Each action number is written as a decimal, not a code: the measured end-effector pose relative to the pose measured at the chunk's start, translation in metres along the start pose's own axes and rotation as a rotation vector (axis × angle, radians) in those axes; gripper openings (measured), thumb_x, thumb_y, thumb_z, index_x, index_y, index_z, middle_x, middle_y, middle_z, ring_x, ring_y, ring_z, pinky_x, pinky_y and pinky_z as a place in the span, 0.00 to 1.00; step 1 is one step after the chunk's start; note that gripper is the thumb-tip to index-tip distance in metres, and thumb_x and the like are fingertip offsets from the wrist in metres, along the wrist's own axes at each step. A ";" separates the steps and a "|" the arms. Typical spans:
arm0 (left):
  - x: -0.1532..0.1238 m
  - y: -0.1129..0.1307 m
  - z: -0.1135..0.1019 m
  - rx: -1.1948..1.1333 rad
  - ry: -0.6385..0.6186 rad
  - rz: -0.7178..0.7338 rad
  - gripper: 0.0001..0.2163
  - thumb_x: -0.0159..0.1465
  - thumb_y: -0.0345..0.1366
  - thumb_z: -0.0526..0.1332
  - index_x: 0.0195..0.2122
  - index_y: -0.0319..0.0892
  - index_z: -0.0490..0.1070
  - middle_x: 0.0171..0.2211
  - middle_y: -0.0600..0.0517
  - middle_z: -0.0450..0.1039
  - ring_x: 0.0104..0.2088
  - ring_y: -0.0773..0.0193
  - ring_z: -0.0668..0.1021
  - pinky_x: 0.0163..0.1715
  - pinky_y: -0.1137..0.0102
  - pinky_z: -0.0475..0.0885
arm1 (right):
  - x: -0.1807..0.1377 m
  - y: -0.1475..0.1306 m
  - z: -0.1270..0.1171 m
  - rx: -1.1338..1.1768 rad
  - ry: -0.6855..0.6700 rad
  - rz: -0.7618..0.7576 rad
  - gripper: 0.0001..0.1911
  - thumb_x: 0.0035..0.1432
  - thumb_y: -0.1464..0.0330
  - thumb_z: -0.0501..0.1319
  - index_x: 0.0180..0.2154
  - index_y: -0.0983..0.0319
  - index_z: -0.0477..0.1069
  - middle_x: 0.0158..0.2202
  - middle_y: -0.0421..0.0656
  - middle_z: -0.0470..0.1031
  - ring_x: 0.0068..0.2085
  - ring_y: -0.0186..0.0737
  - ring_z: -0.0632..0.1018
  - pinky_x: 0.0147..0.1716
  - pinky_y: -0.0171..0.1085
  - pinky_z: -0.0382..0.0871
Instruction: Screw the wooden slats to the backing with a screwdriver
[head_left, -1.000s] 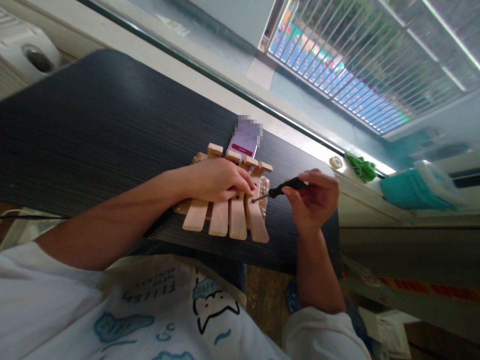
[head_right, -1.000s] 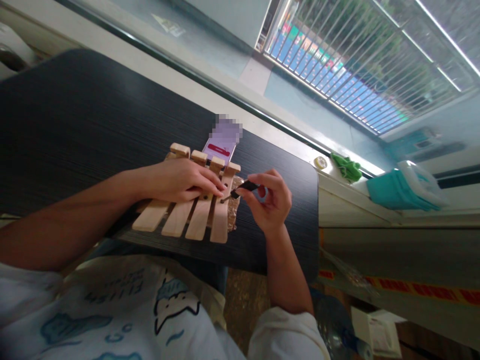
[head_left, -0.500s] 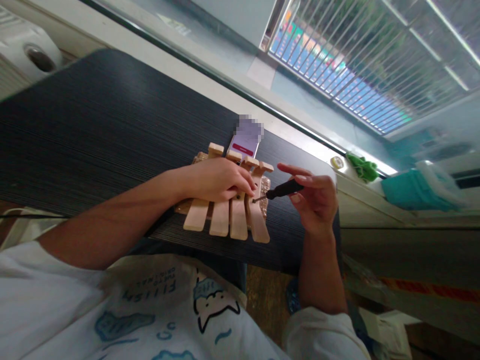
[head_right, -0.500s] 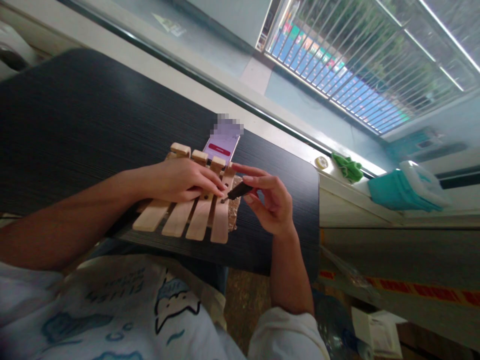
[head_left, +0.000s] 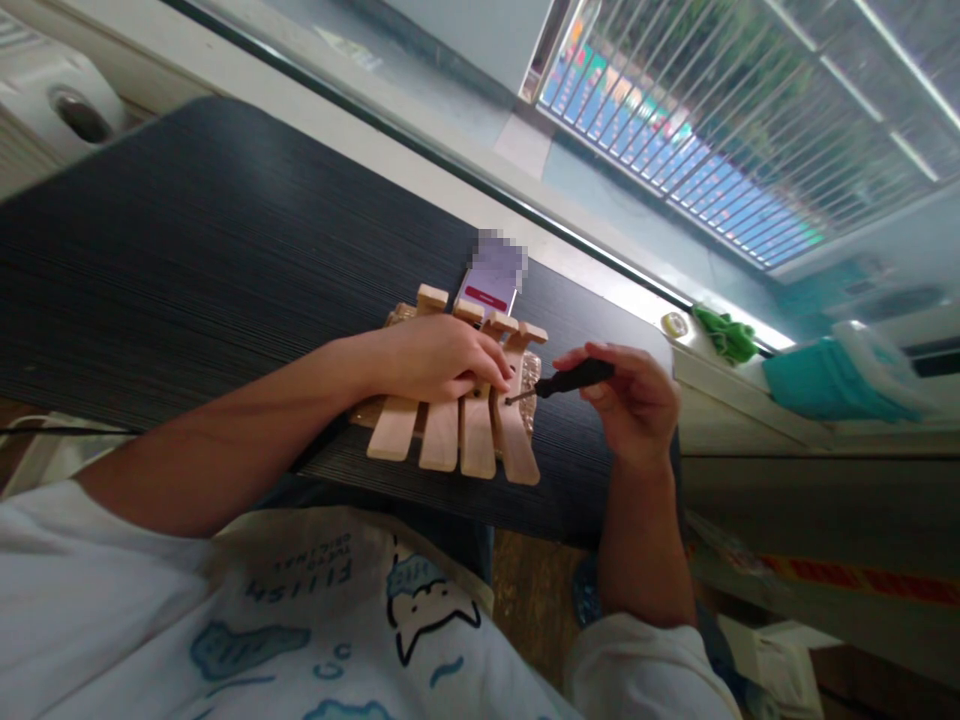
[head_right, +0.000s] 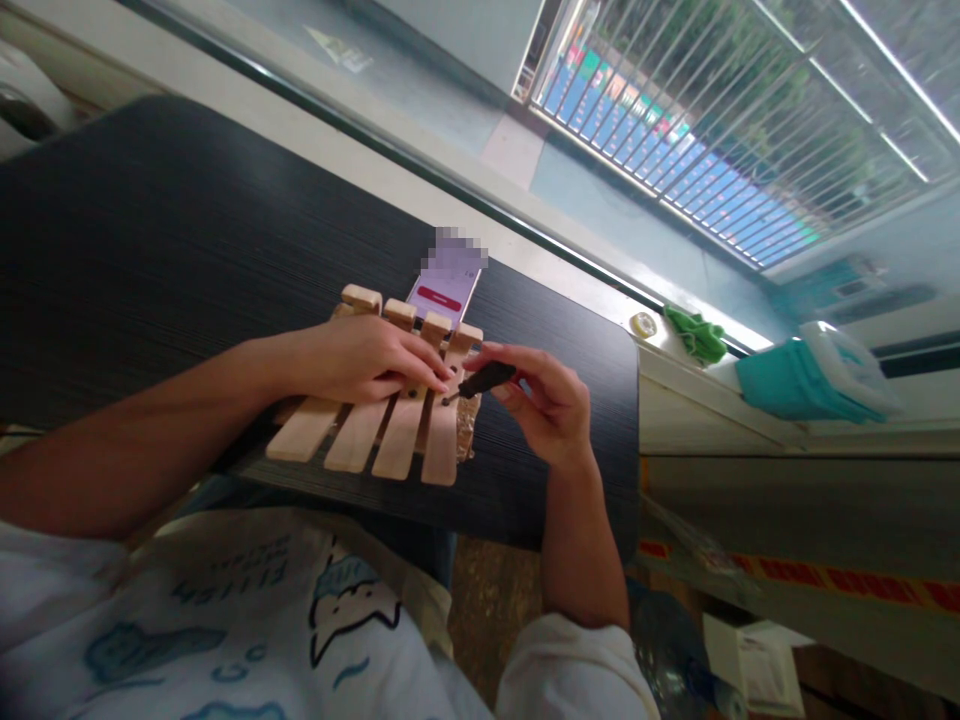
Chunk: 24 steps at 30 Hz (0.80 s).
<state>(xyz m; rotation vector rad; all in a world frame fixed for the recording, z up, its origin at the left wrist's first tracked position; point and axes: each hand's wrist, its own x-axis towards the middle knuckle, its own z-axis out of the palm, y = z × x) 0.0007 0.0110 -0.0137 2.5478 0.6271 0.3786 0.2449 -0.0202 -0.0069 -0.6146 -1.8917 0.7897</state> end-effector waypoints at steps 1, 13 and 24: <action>0.000 0.000 0.000 0.002 -0.002 0.000 0.21 0.61 0.20 0.58 0.49 0.46 0.79 0.53 0.54 0.78 0.52 0.64 0.79 0.56 0.70 0.70 | 0.000 0.000 0.000 -0.003 0.004 0.006 0.18 0.61 0.68 0.63 0.52 0.47 0.73 0.41 0.36 0.83 0.39 0.35 0.85 0.38 0.37 0.84; 0.000 -0.001 0.001 0.005 0.004 0.001 0.21 0.60 0.20 0.58 0.49 0.46 0.79 0.53 0.53 0.78 0.51 0.63 0.80 0.55 0.69 0.71 | 0.002 0.002 0.005 -0.063 0.185 0.031 0.15 0.54 0.64 0.70 0.45 0.47 0.76 0.34 0.33 0.83 0.32 0.36 0.84 0.22 0.34 0.76; 0.001 -0.002 0.002 0.008 0.013 0.004 0.20 0.60 0.21 0.58 0.48 0.47 0.80 0.53 0.55 0.78 0.51 0.64 0.80 0.54 0.70 0.71 | 0.004 0.002 0.011 -0.188 0.282 -0.020 0.15 0.51 0.59 0.72 0.41 0.49 0.75 0.29 0.33 0.76 0.25 0.34 0.79 0.17 0.35 0.67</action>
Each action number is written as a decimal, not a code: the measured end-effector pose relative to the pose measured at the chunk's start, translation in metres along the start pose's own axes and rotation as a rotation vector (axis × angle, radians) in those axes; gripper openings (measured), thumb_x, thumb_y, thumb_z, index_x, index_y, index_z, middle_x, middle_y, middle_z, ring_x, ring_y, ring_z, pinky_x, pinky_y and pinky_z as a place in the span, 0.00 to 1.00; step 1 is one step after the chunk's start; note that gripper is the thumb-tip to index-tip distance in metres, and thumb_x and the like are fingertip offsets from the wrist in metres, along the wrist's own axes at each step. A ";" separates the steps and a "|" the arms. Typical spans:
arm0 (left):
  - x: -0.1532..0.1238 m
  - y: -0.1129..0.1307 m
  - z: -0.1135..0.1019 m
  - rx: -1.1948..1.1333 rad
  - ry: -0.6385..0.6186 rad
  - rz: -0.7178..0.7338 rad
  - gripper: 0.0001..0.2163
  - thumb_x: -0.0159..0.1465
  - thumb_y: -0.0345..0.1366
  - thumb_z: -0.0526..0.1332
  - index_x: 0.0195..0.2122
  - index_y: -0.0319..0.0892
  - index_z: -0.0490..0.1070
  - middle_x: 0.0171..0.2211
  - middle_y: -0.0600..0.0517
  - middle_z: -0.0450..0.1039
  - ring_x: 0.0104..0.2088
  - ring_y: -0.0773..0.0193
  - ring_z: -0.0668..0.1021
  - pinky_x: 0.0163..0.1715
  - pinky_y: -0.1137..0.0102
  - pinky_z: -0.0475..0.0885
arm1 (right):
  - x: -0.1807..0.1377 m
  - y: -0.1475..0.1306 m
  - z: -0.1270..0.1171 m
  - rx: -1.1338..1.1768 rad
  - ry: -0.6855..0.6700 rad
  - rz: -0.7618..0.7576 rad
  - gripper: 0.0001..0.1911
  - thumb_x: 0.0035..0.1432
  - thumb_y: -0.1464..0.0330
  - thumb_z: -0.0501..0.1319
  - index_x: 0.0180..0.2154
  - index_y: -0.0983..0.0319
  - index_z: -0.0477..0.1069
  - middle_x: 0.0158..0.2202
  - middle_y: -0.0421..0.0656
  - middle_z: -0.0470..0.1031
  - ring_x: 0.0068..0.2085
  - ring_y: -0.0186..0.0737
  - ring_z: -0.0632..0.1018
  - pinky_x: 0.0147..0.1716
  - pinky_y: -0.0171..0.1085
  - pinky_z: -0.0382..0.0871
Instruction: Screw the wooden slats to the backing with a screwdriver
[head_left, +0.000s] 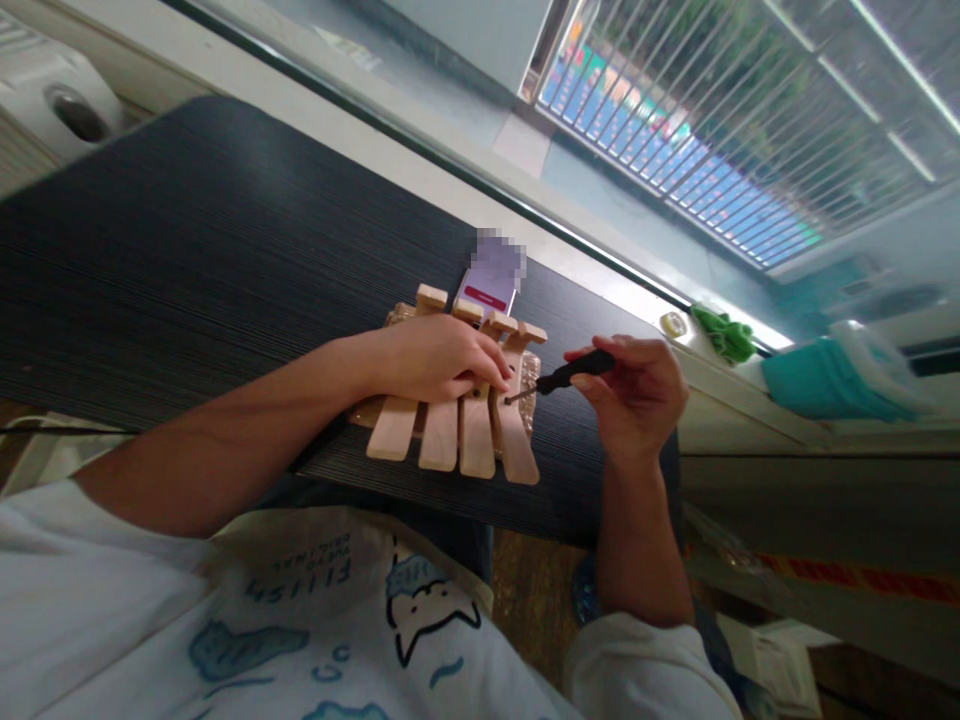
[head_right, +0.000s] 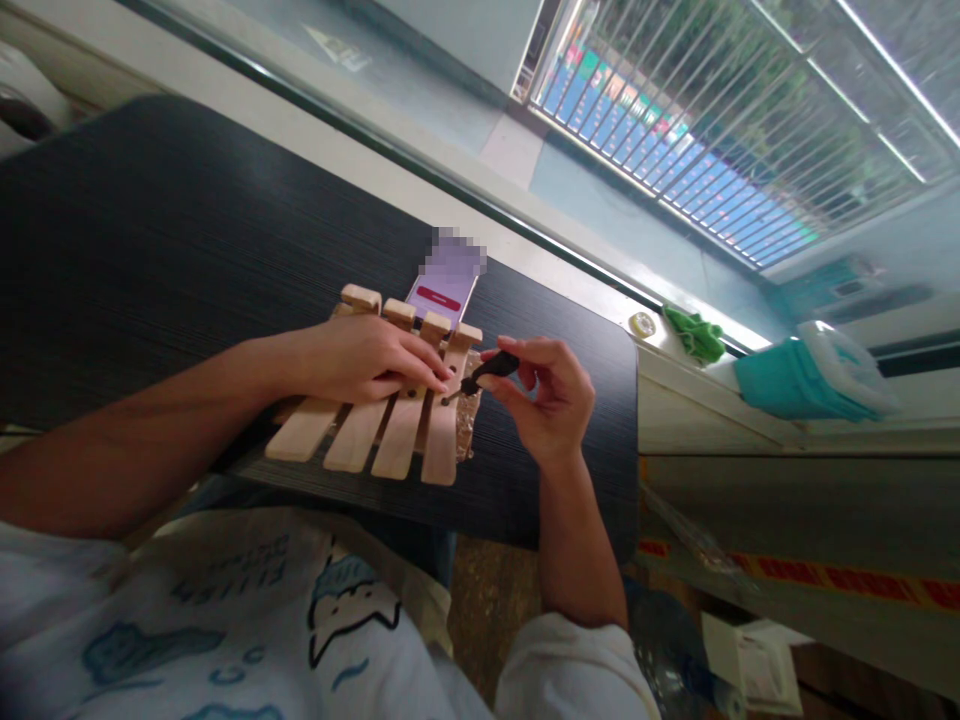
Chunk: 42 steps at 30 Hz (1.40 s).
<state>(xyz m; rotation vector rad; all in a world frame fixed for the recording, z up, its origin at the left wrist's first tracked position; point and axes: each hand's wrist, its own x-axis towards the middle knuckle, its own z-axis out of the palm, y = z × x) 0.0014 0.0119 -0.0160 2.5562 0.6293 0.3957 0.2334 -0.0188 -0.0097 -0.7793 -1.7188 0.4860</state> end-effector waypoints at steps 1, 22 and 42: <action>0.000 0.000 0.000 -0.002 -0.002 -0.002 0.20 0.60 0.21 0.58 0.48 0.47 0.80 0.53 0.55 0.78 0.51 0.64 0.80 0.55 0.70 0.71 | 0.000 0.000 0.000 -0.002 -0.001 -0.009 0.15 0.51 0.59 0.72 0.41 0.49 0.75 0.28 0.33 0.75 0.24 0.33 0.77 0.18 0.35 0.67; 0.000 0.001 -0.001 0.012 -0.014 -0.014 0.21 0.60 0.21 0.58 0.50 0.47 0.79 0.54 0.55 0.78 0.52 0.64 0.80 0.55 0.71 0.71 | -0.006 0.005 0.002 -0.200 0.058 -0.228 0.18 0.54 0.65 0.70 0.47 0.48 0.72 0.28 0.34 0.69 0.23 0.31 0.66 0.17 0.35 0.60; 0.000 0.004 -0.003 0.001 -0.008 -0.033 0.20 0.61 0.21 0.59 0.49 0.46 0.79 0.53 0.54 0.78 0.51 0.64 0.80 0.55 0.70 0.71 | 0.000 -0.008 -0.013 0.250 -0.310 0.060 0.13 0.61 0.68 0.63 0.47 0.48 0.73 0.53 0.35 0.80 0.48 0.39 0.83 0.30 0.35 0.81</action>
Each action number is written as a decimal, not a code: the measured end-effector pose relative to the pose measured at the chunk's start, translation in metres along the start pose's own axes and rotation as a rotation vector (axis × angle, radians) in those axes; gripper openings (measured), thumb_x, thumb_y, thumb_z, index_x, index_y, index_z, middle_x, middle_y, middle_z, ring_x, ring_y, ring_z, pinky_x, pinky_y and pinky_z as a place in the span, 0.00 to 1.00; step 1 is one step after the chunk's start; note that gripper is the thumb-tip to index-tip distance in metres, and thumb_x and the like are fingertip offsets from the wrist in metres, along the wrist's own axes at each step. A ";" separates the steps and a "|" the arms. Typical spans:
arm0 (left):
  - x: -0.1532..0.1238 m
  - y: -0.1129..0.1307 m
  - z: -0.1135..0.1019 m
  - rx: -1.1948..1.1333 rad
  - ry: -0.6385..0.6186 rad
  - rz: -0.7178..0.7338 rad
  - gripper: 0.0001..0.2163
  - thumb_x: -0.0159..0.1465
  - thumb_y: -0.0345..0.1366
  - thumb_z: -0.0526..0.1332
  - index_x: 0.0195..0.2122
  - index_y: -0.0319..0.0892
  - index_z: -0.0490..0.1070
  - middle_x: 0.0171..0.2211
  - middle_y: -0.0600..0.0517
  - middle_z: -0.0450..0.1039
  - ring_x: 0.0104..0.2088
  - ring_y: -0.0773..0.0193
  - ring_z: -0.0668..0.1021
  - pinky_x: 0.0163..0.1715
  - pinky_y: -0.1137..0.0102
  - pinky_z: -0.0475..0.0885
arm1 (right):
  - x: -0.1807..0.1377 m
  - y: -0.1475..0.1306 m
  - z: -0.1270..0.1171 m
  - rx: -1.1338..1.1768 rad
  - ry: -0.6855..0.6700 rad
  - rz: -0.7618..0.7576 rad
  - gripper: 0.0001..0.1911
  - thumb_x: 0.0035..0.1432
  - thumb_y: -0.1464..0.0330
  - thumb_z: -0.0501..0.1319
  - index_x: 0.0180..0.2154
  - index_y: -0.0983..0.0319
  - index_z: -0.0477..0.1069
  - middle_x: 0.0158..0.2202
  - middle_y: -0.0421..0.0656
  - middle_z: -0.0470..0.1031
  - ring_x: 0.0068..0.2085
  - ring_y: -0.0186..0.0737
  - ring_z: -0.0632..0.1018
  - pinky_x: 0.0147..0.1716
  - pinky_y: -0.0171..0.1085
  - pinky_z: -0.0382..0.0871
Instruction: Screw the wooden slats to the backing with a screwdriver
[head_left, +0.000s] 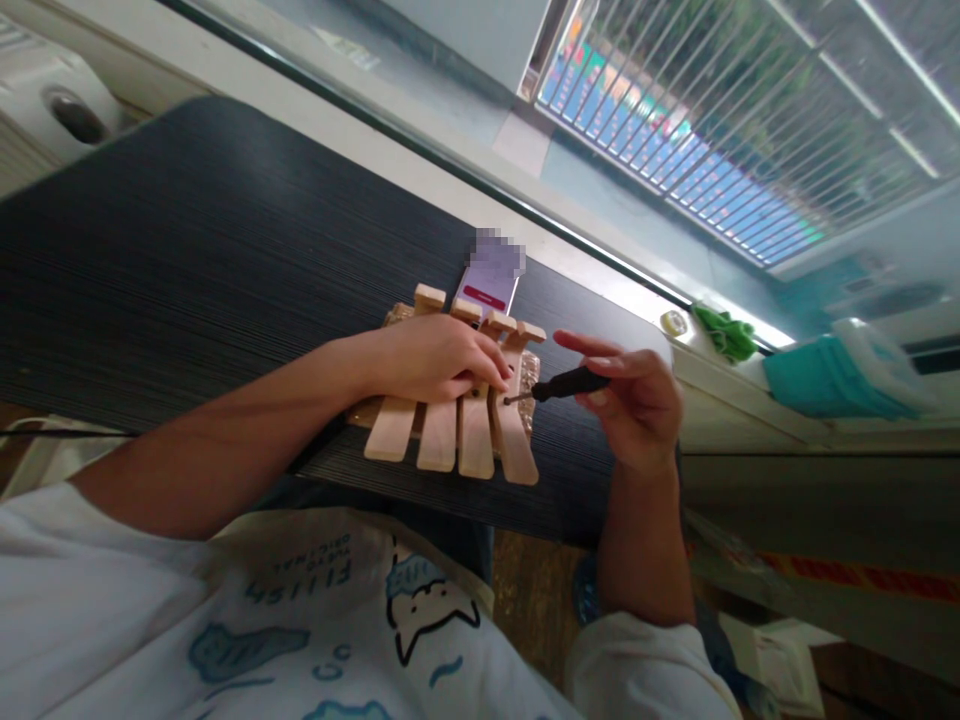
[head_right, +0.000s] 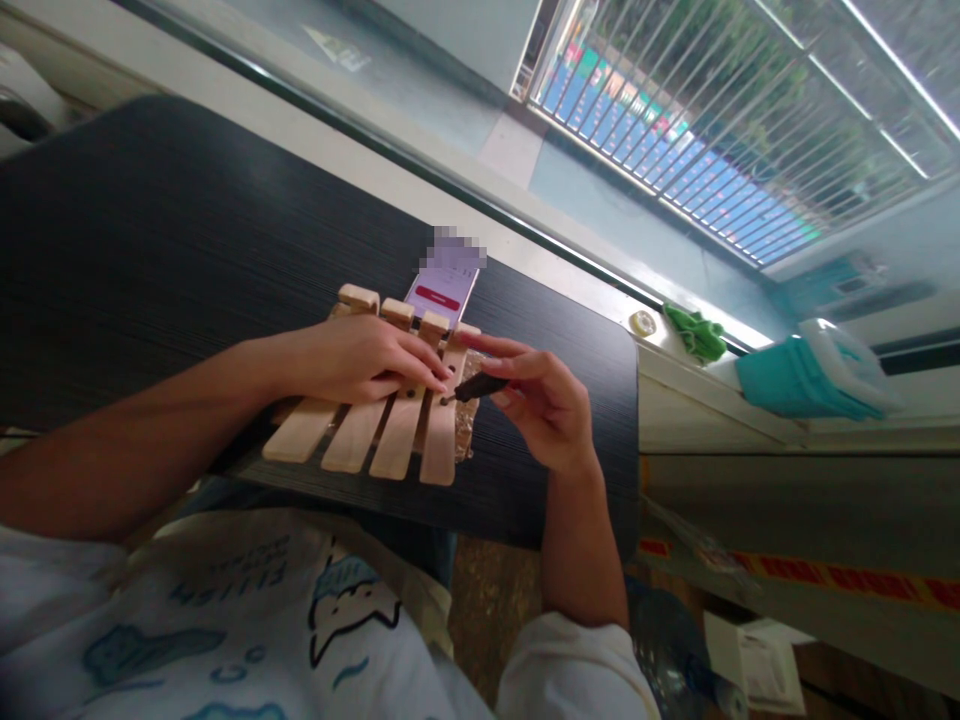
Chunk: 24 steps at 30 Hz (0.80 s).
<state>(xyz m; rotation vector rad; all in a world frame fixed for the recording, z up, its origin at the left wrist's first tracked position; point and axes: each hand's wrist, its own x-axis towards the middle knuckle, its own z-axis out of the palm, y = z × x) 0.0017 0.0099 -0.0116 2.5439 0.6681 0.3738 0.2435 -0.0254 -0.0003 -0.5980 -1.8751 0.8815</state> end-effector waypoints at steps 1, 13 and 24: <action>0.000 0.000 0.000 -0.002 0.002 0.003 0.19 0.61 0.21 0.59 0.49 0.46 0.79 0.52 0.54 0.79 0.51 0.64 0.80 0.55 0.70 0.71 | 0.000 0.000 0.001 0.033 0.002 0.001 0.13 0.61 0.68 0.63 0.47 0.49 0.73 0.51 0.36 0.82 0.45 0.37 0.84 0.27 0.33 0.80; 0.000 -0.002 0.001 0.003 -0.004 0.024 0.20 0.61 0.20 0.58 0.49 0.46 0.79 0.53 0.55 0.78 0.51 0.64 0.80 0.55 0.70 0.70 | -0.002 0.006 -0.002 -0.065 0.092 0.003 0.16 0.59 0.65 0.67 0.50 0.47 0.76 0.40 0.35 0.85 0.35 0.33 0.85 0.33 0.34 0.83; -0.001 -0.003 0.002 0.003 -0.001 0.013 0.20 0.61 0.21 0.58 0.49 0.48 0.79 0.53 0.55 0.78 0.51 0.63 0.80 0.55 0.69 0.71 | 0.005 0.005 0.008 -0.115 0.332 -0.052 0.15 0.46 0.63 0.75 0.38 0.50 0.79 0.26 0.32 0.75 0.24 0.29 0.75 0.17 0.31 0.68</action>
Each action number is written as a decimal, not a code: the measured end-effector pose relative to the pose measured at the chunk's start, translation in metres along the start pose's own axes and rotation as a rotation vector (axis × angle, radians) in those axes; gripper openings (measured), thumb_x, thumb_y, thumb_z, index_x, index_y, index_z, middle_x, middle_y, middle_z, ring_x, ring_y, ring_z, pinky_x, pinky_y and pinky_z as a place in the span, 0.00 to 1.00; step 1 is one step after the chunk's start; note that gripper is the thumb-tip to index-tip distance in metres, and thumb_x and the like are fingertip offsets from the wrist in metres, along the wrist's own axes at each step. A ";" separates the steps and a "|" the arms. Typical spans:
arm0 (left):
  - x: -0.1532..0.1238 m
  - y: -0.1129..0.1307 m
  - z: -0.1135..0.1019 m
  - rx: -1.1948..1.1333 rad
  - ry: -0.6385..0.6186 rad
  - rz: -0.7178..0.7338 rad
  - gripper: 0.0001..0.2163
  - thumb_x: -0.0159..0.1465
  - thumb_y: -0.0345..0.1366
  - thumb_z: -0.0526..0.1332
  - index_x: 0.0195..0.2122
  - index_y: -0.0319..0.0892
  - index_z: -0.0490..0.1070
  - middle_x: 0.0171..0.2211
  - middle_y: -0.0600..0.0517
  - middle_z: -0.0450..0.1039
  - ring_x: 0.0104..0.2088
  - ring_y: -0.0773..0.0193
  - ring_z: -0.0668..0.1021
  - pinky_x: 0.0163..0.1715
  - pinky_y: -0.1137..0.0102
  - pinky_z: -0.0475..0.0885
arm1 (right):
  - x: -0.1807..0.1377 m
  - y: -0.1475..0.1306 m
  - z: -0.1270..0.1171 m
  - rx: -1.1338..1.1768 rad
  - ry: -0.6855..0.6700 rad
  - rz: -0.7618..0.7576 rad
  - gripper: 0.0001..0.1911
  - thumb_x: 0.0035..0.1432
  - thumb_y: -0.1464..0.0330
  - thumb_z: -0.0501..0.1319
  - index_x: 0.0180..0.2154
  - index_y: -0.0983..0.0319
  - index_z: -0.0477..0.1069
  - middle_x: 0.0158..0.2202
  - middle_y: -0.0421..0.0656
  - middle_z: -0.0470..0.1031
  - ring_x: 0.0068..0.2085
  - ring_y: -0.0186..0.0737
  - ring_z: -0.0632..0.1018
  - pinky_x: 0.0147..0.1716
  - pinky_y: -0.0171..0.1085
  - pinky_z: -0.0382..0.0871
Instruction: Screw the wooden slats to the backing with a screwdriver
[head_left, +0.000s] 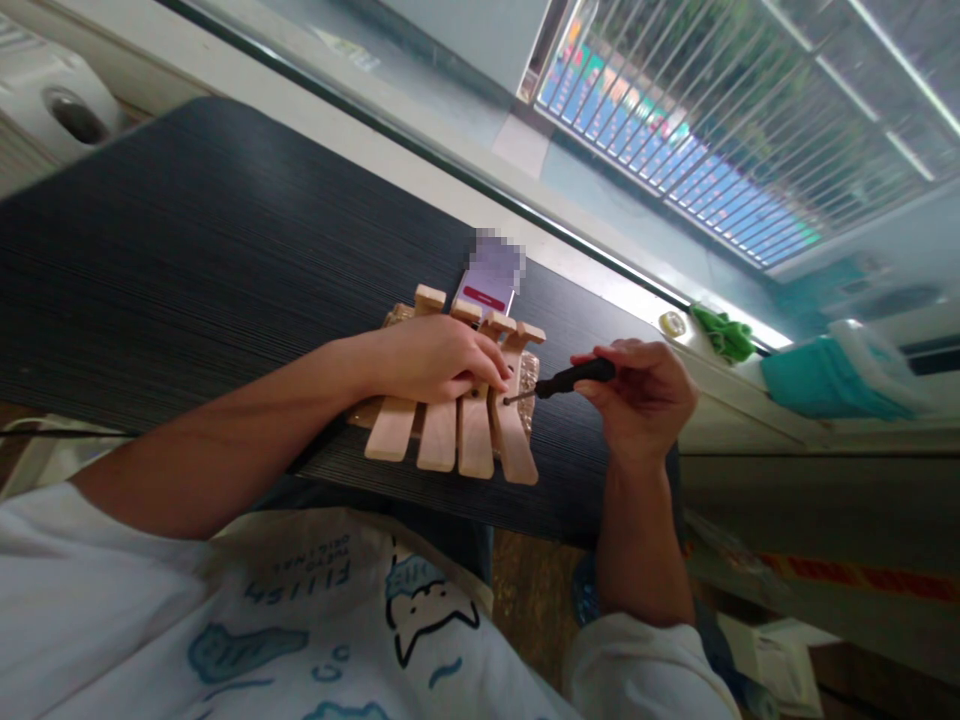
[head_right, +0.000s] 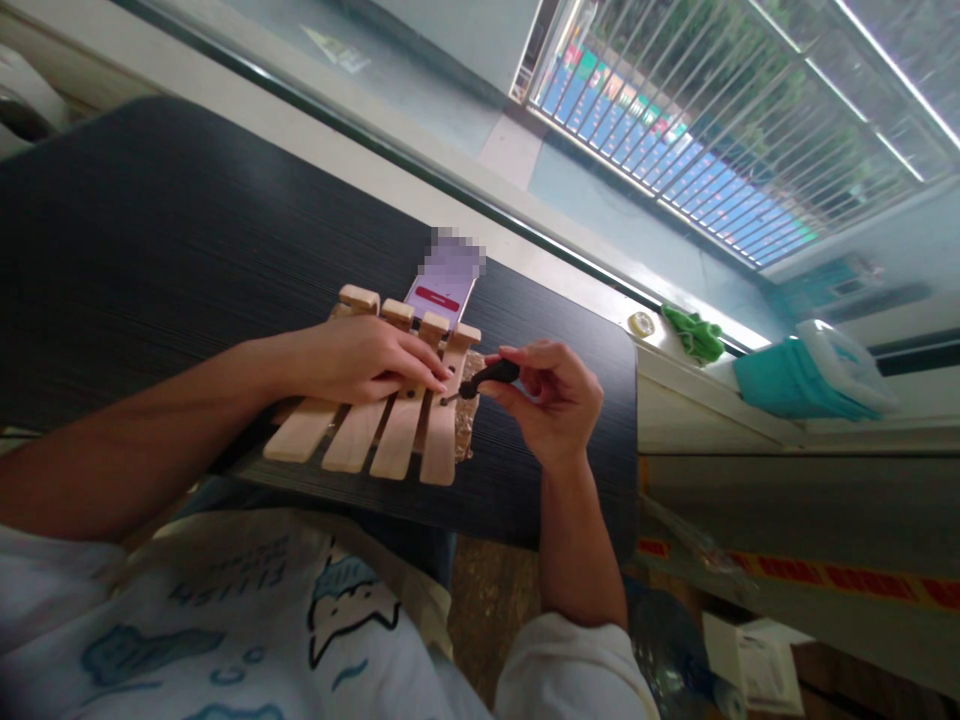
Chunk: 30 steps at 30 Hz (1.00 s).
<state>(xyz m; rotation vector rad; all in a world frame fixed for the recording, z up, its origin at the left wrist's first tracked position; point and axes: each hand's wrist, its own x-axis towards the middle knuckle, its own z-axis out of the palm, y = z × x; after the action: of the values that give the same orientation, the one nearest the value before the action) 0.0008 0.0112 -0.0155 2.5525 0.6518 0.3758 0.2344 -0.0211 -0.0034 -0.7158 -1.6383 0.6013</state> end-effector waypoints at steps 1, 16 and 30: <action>0.000 0.000 0.000 -0.001 0.000 0.000 0.20 0.61 0.21 0.58 0.49 0.48 0.79 0.53 0.55 0.78 0.51 0.63 0.80 0.56 0.69 0.71 | 0.000 0.000 0.001 -0.017 0.004 -0.002 0.15 0.46 0.63 0.75 0.38 0.50 0.79 0.26 0.32 0.74 0.23 0.29 0.74 0.17 0.31 0.66; 0.000 0.001 -0.001 -0.001 -0.003 -0.001 0.20 0.61 0.22 0.58 0.49 0.47 0.79 0.53 0.55 0.78 0.51 0.63 0.80 0.55 0.70 0.71 | -0.006 -0.001 0.008 -0.226 0.077 -0.097 0.13 0.51 0.61 0.71 0.36 0.52 0.70 0.24 0.33 0.62 0.21 0.31 0.64 0.15 0.34 0.56; 0.000 -0.001 0.000 -0.010 -0.001 0.014 0.21 0.61 0.21 0.57 0.50 0.47 0.79 0.53 0.54 0.78 0.52 0.63 0.80 0.55 0.69 0.70 | -0.005 0.007 -0.005 -0.167 -0.097 -0.180 0.13 0.58 0.60 0.65 0.46 0.46 0.77 0.30 0.37 0.74 0.28 0.35 0.71 0.23 0.36 0.67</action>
<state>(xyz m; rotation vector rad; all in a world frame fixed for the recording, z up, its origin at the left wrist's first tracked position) 0.0004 0.0119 -0.0159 2.5489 0.6302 0.3810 0.2409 -0.0201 -0.0114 -0.6585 -1.8365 0.3776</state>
